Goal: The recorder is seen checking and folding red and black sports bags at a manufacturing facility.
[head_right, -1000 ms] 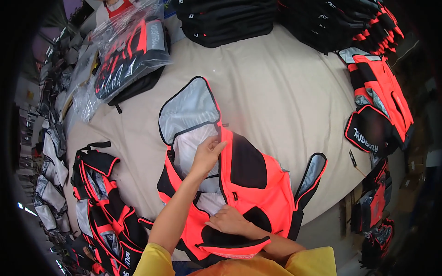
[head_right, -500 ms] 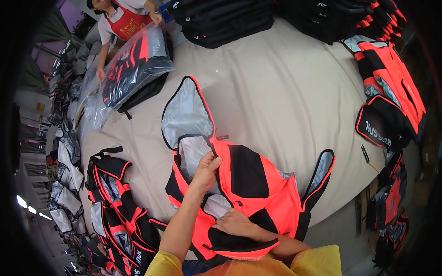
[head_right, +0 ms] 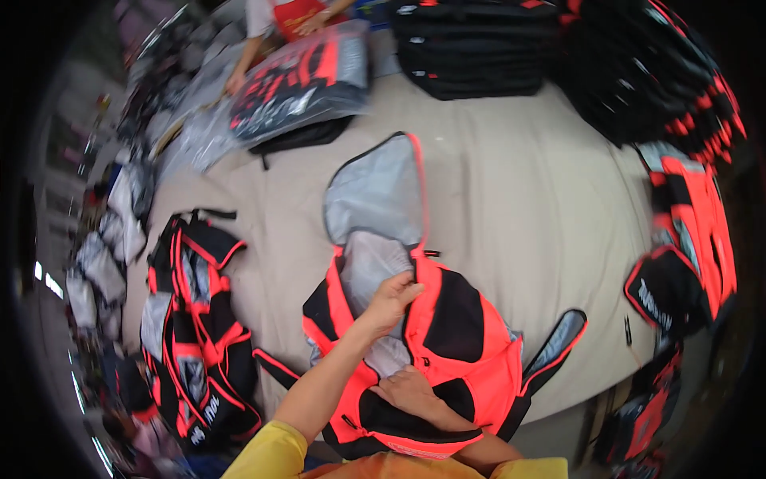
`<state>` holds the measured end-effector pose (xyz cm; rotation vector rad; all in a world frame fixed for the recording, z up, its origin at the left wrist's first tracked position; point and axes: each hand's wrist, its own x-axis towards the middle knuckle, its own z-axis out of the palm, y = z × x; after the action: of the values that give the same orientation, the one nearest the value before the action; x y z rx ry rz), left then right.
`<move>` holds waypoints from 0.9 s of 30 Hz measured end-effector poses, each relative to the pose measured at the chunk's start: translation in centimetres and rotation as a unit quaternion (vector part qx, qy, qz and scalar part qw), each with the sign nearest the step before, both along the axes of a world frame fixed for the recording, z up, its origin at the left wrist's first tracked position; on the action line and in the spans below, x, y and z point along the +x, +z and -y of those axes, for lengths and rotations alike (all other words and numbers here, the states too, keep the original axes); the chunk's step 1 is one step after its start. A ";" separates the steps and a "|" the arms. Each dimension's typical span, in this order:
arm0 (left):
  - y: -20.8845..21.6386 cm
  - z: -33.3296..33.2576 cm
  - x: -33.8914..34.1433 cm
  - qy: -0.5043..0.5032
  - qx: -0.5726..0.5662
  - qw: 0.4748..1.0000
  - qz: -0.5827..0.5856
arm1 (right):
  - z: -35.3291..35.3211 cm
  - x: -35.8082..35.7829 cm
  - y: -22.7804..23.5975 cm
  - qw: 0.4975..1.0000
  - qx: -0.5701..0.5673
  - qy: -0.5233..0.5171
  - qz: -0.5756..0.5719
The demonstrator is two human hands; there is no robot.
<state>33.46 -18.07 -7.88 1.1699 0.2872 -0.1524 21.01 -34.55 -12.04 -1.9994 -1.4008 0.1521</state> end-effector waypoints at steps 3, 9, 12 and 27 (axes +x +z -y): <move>2.0 0.7 -0.6 0.029 0.057 0.998 -0.010 | -0.2 0.2 0.5 1.000 -0.021 0.005 0.019; 4.8 -2.0 -9.2 0.189 0.438 0.876 0.074 | -2.1 5.7 9.5 0.990 0.004 -0.128 0.058; 4.2 -4.7 -15.8 0.243 0.572 0.781 0.056 | -3.2 5.8 13.1 0.972 0.018 -0.198 0.127; -7.6 -3.3 -28.1 0.007 0.705 0.699 -0.121 | -9.2 12.4 -3.3 0.933 -0.290 -0.158 0.146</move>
<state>5.34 -14.74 -15.46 2.7071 0.7049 -0.0438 33.45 -25.38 -15.37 -2.8088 -1.2791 0.1381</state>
